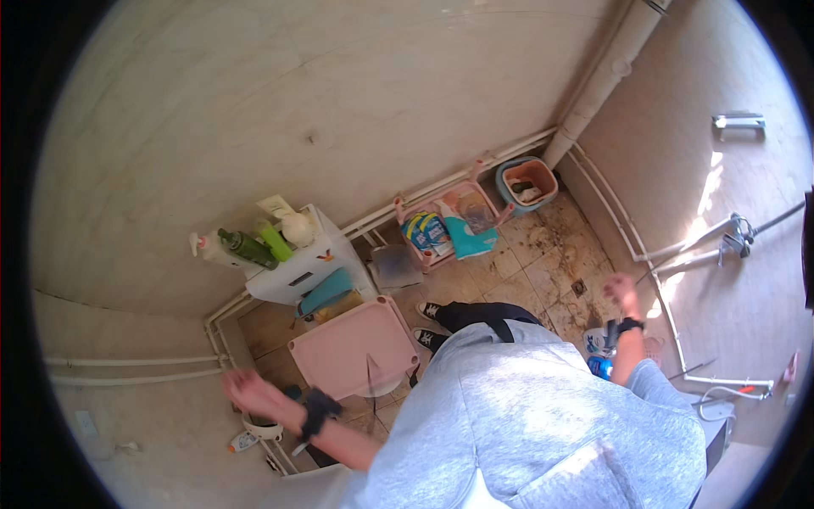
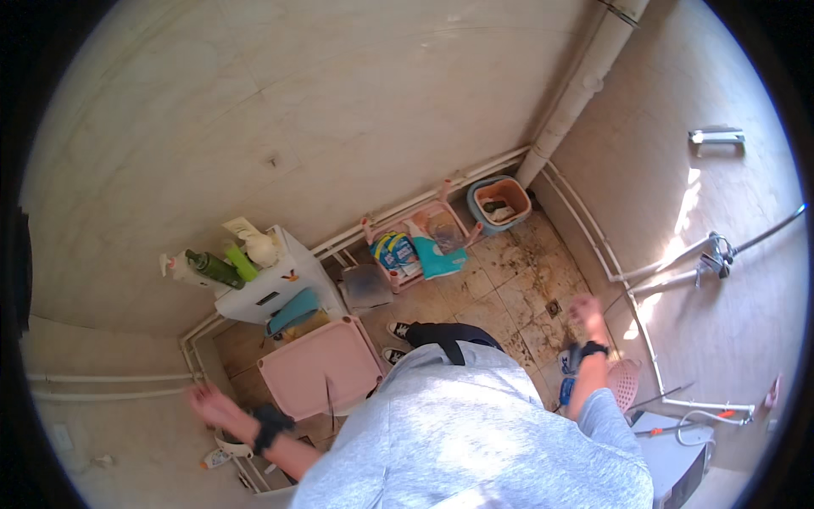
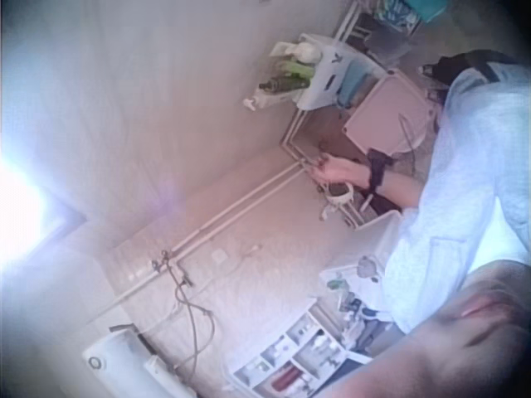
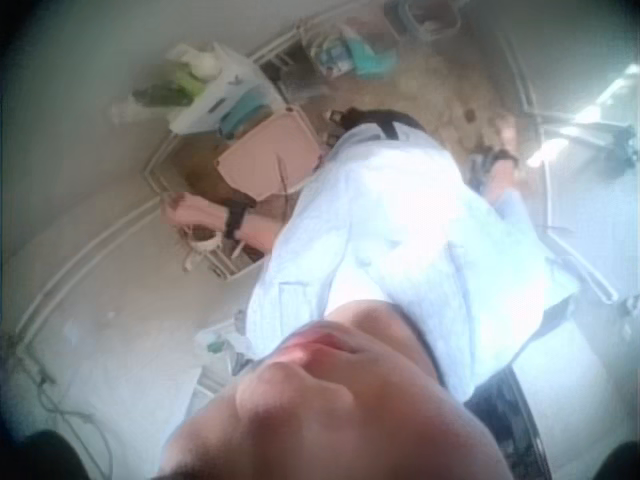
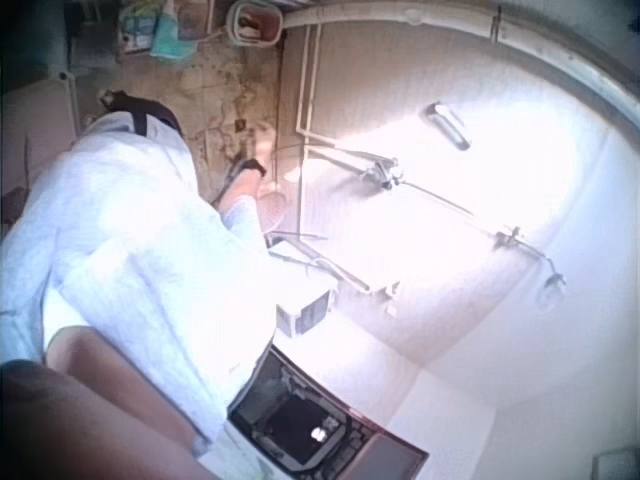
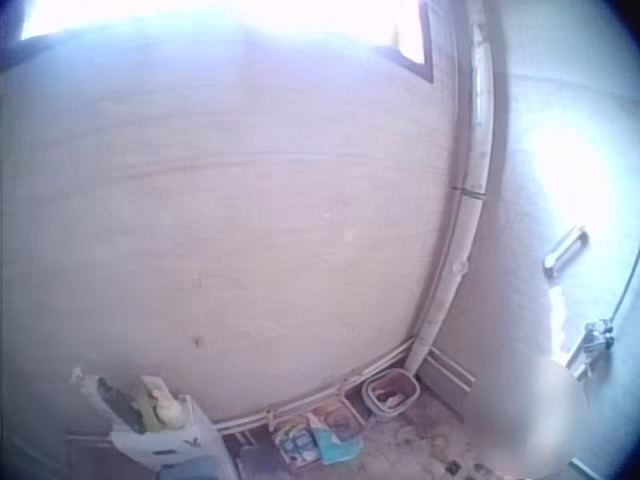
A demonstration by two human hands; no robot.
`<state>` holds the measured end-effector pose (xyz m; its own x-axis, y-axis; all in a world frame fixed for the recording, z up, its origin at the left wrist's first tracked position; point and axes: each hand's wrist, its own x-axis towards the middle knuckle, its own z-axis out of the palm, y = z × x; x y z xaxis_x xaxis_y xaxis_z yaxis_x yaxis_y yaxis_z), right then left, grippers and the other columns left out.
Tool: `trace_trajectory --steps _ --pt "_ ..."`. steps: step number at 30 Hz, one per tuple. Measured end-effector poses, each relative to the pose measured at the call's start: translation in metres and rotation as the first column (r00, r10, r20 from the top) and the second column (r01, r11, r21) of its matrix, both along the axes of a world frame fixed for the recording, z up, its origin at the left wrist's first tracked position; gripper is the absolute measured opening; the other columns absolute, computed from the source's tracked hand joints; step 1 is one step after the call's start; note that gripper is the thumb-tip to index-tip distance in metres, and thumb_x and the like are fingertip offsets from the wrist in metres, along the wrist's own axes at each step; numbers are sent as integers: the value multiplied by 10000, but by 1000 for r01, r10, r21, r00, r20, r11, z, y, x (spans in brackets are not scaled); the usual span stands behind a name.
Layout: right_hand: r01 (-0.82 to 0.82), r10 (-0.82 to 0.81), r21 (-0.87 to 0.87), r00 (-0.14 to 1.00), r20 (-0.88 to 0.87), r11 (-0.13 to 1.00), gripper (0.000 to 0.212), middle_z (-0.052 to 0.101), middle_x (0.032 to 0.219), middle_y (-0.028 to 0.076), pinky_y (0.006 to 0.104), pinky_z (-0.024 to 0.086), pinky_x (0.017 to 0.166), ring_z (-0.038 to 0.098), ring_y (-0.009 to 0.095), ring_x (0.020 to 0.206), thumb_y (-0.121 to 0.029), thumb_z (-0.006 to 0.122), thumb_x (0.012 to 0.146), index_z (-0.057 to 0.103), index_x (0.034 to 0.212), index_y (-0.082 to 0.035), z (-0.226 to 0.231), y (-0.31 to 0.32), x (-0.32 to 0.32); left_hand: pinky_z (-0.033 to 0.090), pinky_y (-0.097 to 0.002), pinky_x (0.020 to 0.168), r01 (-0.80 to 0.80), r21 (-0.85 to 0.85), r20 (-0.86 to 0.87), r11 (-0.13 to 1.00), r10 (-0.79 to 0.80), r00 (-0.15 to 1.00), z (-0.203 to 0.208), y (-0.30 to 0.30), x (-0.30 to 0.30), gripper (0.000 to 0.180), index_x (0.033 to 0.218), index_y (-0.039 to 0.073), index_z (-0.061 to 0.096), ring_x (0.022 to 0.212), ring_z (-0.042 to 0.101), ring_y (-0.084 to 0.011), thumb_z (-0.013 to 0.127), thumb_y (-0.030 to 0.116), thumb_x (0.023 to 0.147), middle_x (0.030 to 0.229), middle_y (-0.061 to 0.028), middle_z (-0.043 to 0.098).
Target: The person assembles a pink plastic rolling cart by connecting support tubes to the trays and placing cleaning supplies inside.
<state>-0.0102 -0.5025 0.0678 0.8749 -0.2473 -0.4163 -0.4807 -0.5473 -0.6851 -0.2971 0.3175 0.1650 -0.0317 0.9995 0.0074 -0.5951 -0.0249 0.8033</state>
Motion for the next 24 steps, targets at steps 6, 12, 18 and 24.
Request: trace_trajectory --steps 6,12,18,24 --pt "258 -145 269 914 -378 928 349 707 921 93 264 511 504 688 180 691 -304 569 938 591 1192 -66 -42 -15 -91 488 -318 762 231 524 -4 820 -268 963 181 46 101 184 929 -9 620 805 601 -208 484 115 936 838 -108 632" --pt "-168 191 93 827 -528 981 293 705 914 106 322 497 519 673 190 669 -234 538 916 641 1096 -26 -60 -97 -74 524 -387 807 198 799 -72 567 -236 969 294 71 52 271 969 -87 644 854 641 -311 451 93 906 909 -230 668" --pt "-429 473 208 729 -494 879 314 695 913 95 336 500 641 650 178 726 -268 549 921 659 1066 -12 -44 -76 -46 445 -408 738 -125 875 6 467 249 968 304 -86 32 194 872 10 594 787 544 -256 561 202 869 820 -159 600" --pt "-950 873 70 250 -419 306 366 660 813 180 492 465 715 622 381 772 -380 461 928 618 905 -50 -78 -42 49 472 -315 603 -263 611 59 746 288 956 170 -186 98 154 878 -34 617 607 525 -227 484 29 833 688 -131 551"
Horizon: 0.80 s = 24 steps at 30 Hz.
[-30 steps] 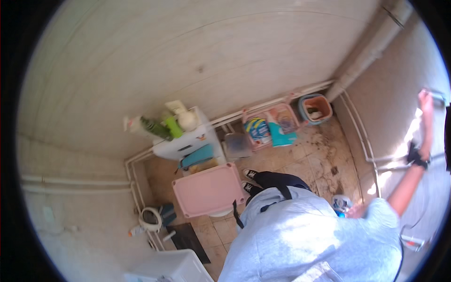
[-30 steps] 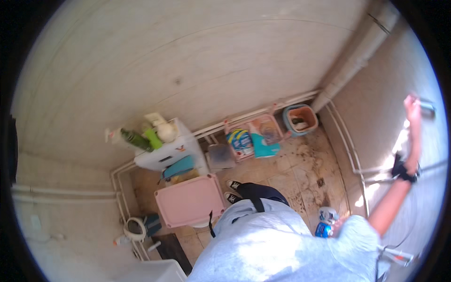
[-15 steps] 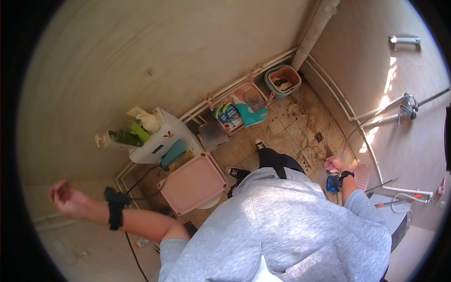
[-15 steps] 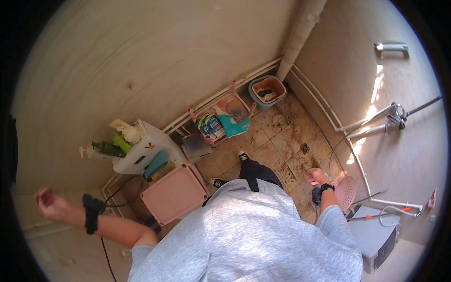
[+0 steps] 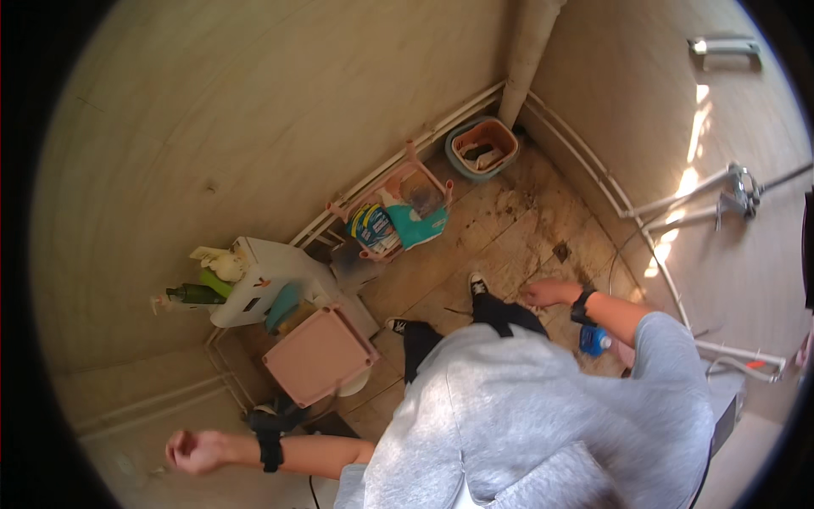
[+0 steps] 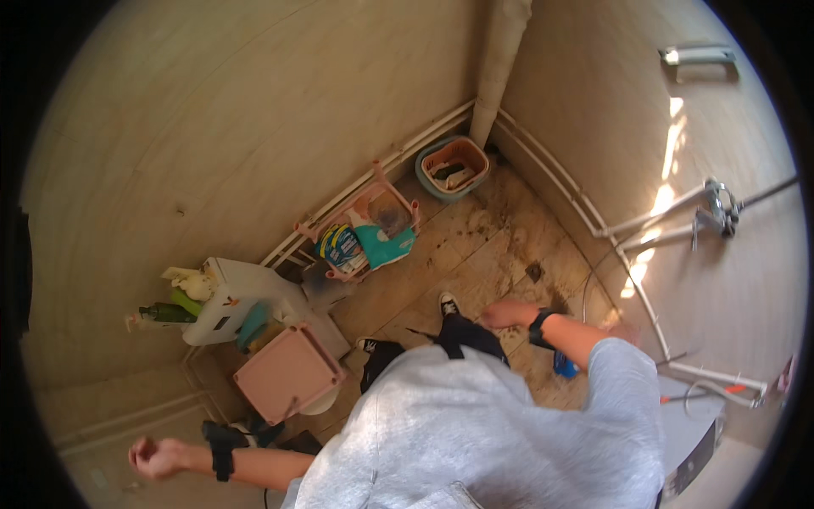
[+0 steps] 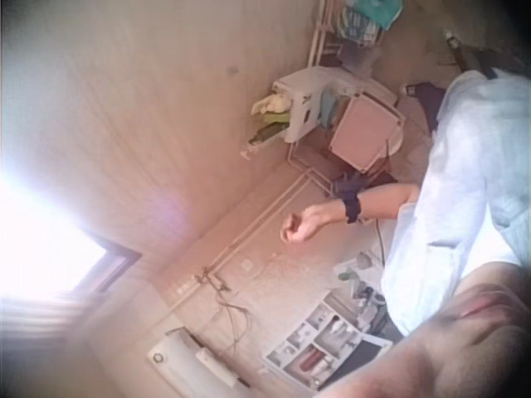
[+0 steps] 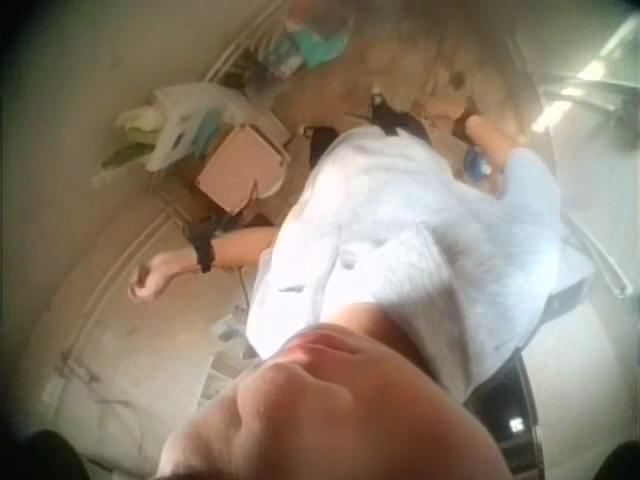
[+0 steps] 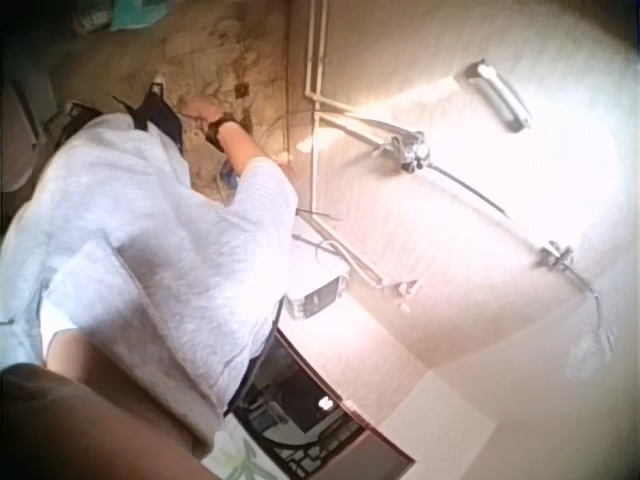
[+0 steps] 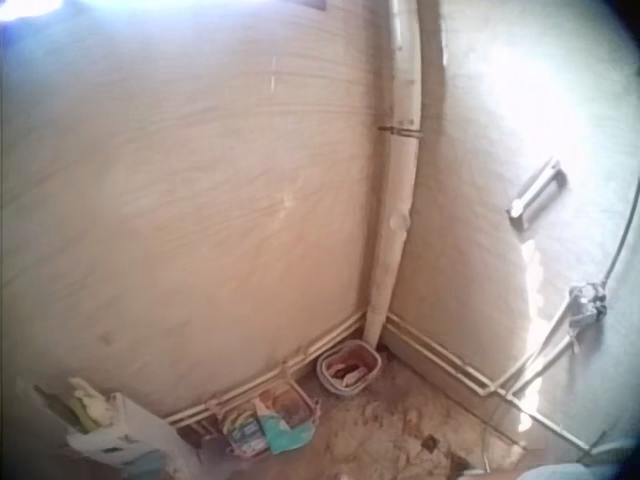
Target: The person assembles a pink plastic rolling cart by connecting support tubes to the trays and placing cleaning supplies inside.
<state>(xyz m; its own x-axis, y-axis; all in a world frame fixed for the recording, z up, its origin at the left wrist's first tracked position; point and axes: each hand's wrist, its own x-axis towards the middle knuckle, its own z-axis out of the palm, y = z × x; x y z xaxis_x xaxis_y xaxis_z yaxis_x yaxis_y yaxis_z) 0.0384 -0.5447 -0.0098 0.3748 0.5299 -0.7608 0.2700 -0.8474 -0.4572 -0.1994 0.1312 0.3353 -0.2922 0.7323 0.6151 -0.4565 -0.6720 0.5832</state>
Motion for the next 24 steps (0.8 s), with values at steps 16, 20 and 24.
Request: trace_trajectory --steps 16,20,24 --pt "-375 348 481 926 148 793 244 659 905 166 471 484 741 628 374 861 -253 561 888 614 1043 -73 -171 253 152 455 -278 586 107 -935 -203 338 -756 622 -630 -172 208 229 1123 3 544 689 564 -167 554 121 926 914 -117 605" --pt "-132 -5 834 987 159 535 480 599 1124 199 438 476 863 581 364 1051 -213 711 812 541 1211 -7 -320 354 163 438 -308 614 -140 -841 -517 523 -701 492 -804 -163 221 490 1323 23 418 763 552 -158 639 90 891 1076 -144 606" --pt "4 -219 946 973 71 325 551 606 1059 148 385 473 874 587 278 1015 -245 789 764 556 1204 -8 -412 443 170 452 -364 877 148 -818 -356 555 -692 627 -889 -169 269 626 1368 18 389 1091 534 -222 698 39 823 1313 -136 492"
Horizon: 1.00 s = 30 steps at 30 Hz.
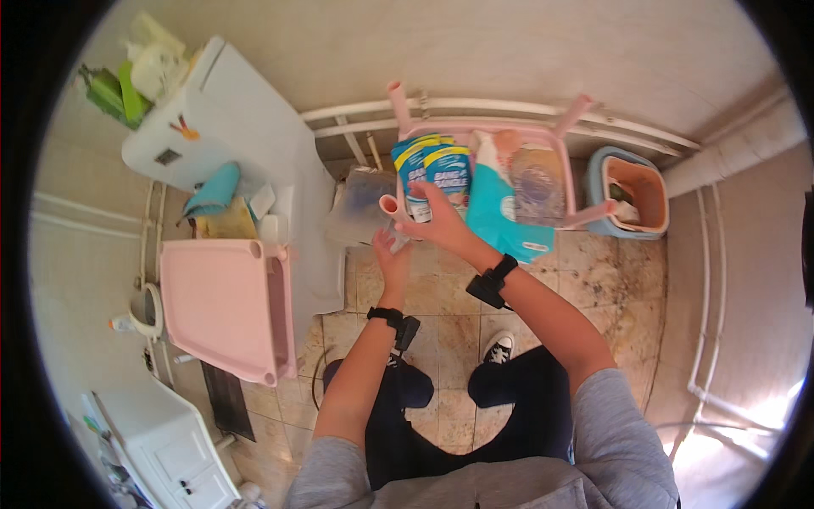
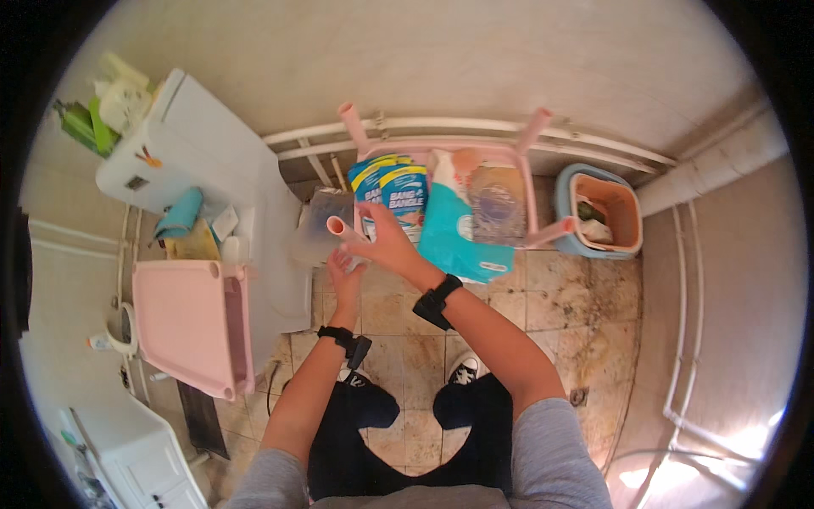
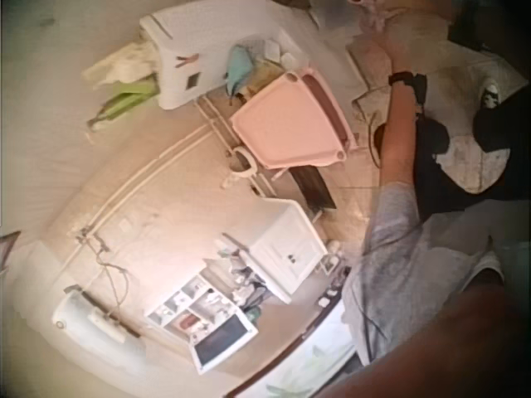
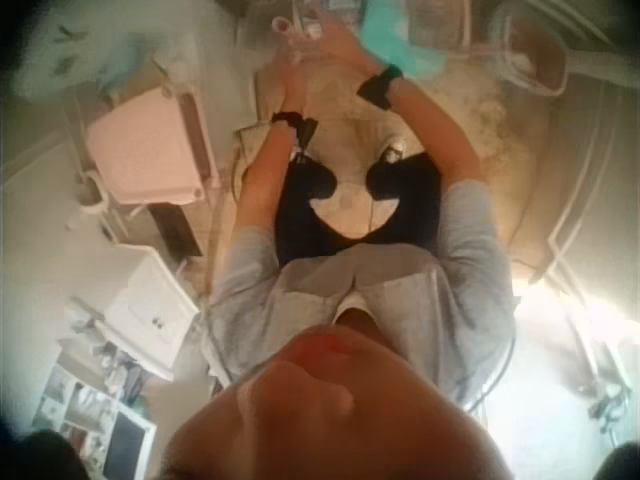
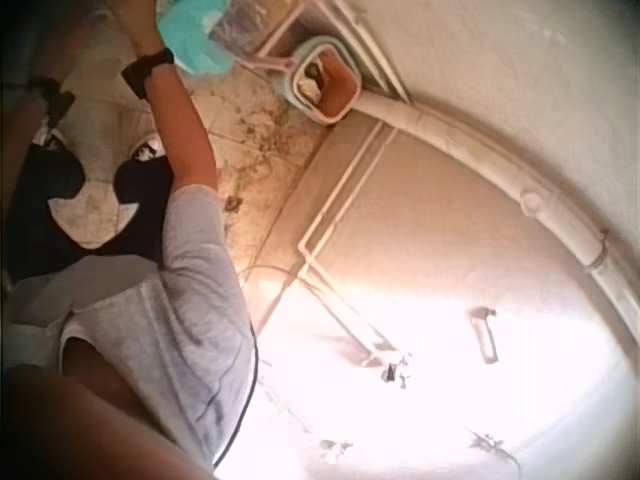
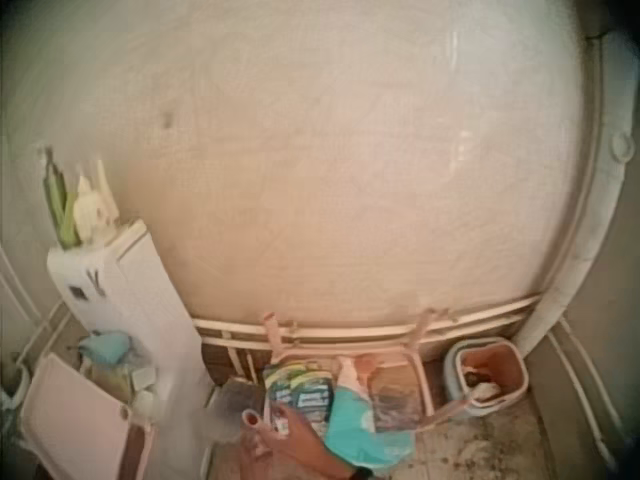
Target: The person assembles a pink plastic rolling cart by connecting support tubes to the trays and placing cleaning supplies inside.
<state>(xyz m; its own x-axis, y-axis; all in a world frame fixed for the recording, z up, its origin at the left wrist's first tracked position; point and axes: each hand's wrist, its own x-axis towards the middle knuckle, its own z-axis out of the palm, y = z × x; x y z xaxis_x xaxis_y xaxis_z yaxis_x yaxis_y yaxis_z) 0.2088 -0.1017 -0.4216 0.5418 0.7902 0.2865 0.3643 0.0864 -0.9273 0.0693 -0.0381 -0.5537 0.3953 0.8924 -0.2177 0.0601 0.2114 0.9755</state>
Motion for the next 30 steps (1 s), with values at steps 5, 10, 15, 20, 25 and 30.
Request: trace_trajectory --steps 5,10,15,20,25,30 --pt "-300 323 151 934 -156 942 344 597 937 51 322 465 800 569 172 910 -237 784 798 608 1008 -27 -43 77 -20 405 -374 1008 61 467 88 882 -115 989 -23 44 24 586 1336 18 441 1221 505 -254 698 42 810 1311 -125 495" --pt "-384 417 164 863 -285 909 229 532 775 -41 223 411 646 493 58 723 -195 746 856 549 836 -81 -55 84 -20 392 -378 1025 -234 430 317 872 96 943 -43 29 65 536 1308 4 441 1214 511 -252 695 126 852 1291 -128 525" --pt "-148 207 283 960 -190 948 225 542 786 -38 230 439 629 538 54 746 -139 754 844 537 851 -79 -71 84 -34 402 -385 1014 -297 336 286 894 203 936 -67 21 65 575 1312 15 393 1216 506 -258 719 176 866 1306 -150 502" --pt "-49 119 169 895 -430 984 229 555 707 -38 208 426 534 535 43 607 -148 750 868 536 813 -86 -72 81 -54 383 -386 1036 -297 220 411 929 188 892 -69 6 56 620 1335 25 348 1224 484 -253 726 188 871 1332 -158 462" --pt "-67 122 172 933 -339 983 245 533 664 -42 211 396 492 508 42 566 -175 739 886 538 778 -86 -80 79 -54 376 -368 1038 -336 188 208 923 297 932 -70 9 65 639 1329 34 331 1209 476 -232 736 105 839 1317 -144 450" --pt "-209 264 207 920 -289 956 245 487 591 -29 227 324 448 445 54 494 -158 710 903 527 759 -81 -85 91 -37 377 -353 1033 -343 106 480 933 254 840 -87 12 61 697 1341 51 297 1181 477 -221 722 -2 790 1282 -132 449"
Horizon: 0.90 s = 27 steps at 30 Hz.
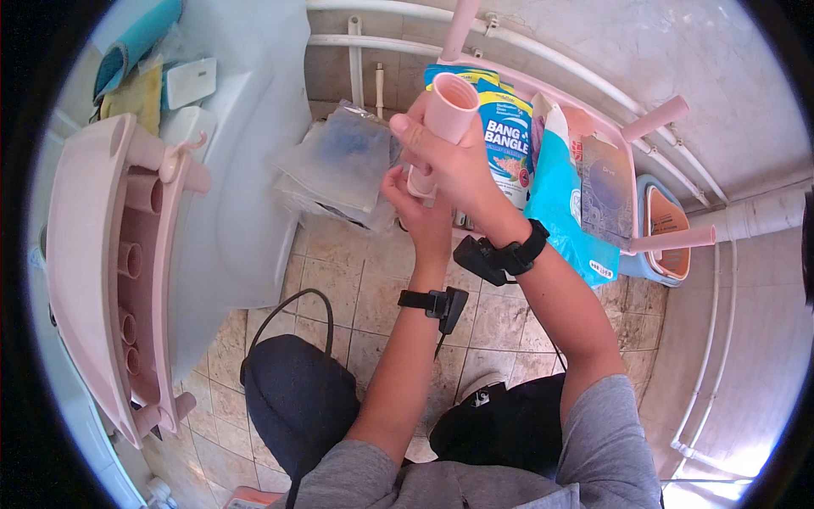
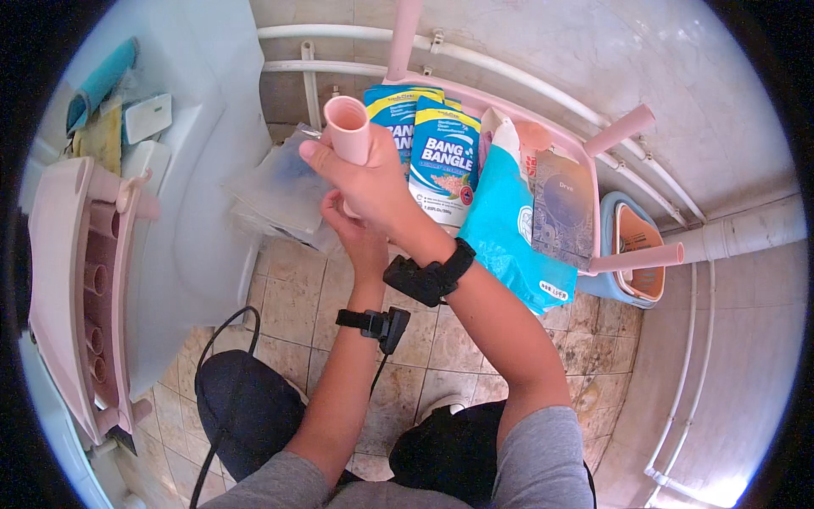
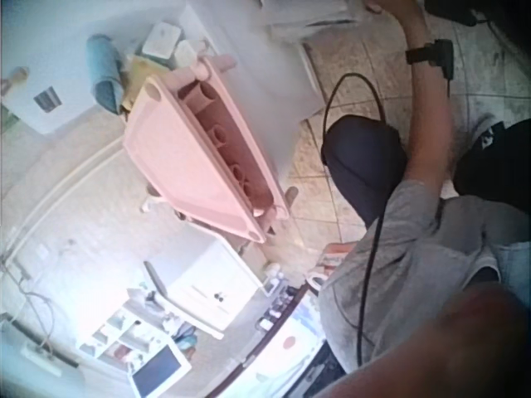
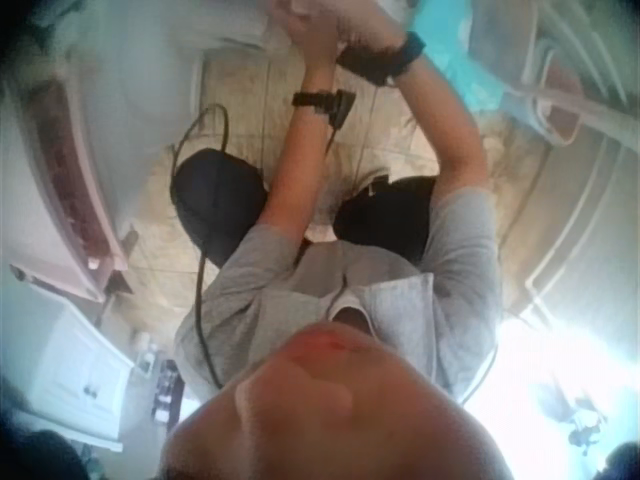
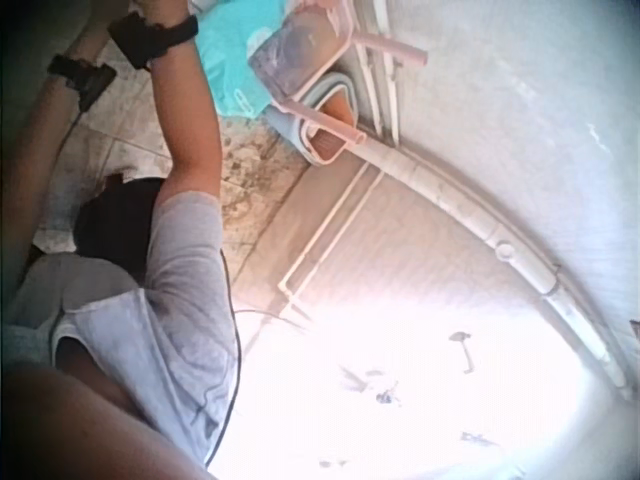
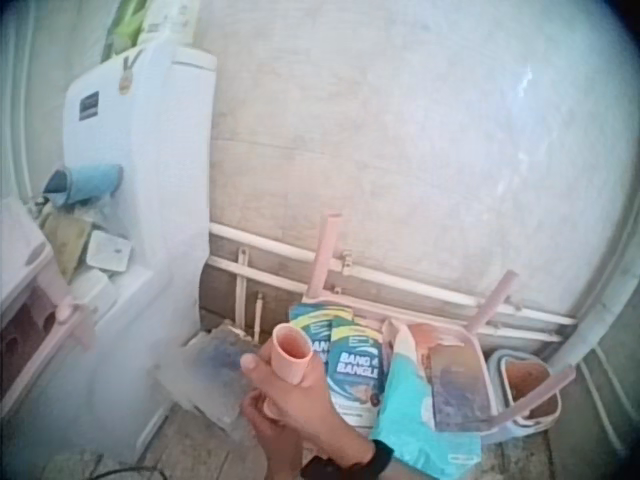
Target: The person assembles a pink plastic rolling cart by connecting support tubes to the trays and placing cleaning supplies inside.
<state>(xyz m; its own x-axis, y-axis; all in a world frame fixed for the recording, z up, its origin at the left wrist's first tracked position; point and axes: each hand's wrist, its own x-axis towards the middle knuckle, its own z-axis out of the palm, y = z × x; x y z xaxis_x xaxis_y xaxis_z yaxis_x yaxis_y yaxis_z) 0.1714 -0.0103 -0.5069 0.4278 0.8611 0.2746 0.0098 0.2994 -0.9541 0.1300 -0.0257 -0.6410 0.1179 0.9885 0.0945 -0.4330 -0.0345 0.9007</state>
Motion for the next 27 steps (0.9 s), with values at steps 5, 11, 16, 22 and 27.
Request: trace_trajectory --steps 5,11,16,22,27 --pt "-110 110 -4 993 32 994 233 479 582 -22 236 327 452 430 66 482 -129 699 895 519 755 -79 4 -4 8 419 -353 960 -6 151 25 988 2 1000 -5 3 4 712 1354 51 281 1119 498 -203 703 -16 784 1209 -108 458" --pt "153 -147 38 981 -124 988 221 555 637 -24 234 388 485 508 59 554 -118 722 867 561 725 -66 6 5 -13 426 -327 934 39 100 67 994 -45 997 -6 6 -1 728 1366 61 286 1111 503 -208 691 -46 771 1169 -105 456" --pt "22 -20 31 996 -82 999 237 541 614 -18 233 372 467 497 58 520 -90 706 867 533 707 -70 2 -3 -4 425 -348 960 11 124 26 992 -15 1000 -7 7 -1 699 1369 60 363 1152 494 -227 699 -26 762 1188 -120 483" --pt "-139 139 -13 990 -32 990 225 537 608 -16 225 351 449 479 57 494 -62 691 861 520 717 -76 3 -3 0 415 -390 991 28 164 1 986 -28 1000 -12 7 -3 587 1308 32 494 1156 503 -275 715 34 764 1230 -128 520" --pt "318 -364 325 927 92 891 303 507 645 68 356 454 675 513 196 643 -277 441 982 512 774 -67 97 -22 30 406 -385 997 87 161 -40 983 -82 996 -17 8 3 562 1301 28 516 1150 515 -263 719 64 778 1209 -126 555"
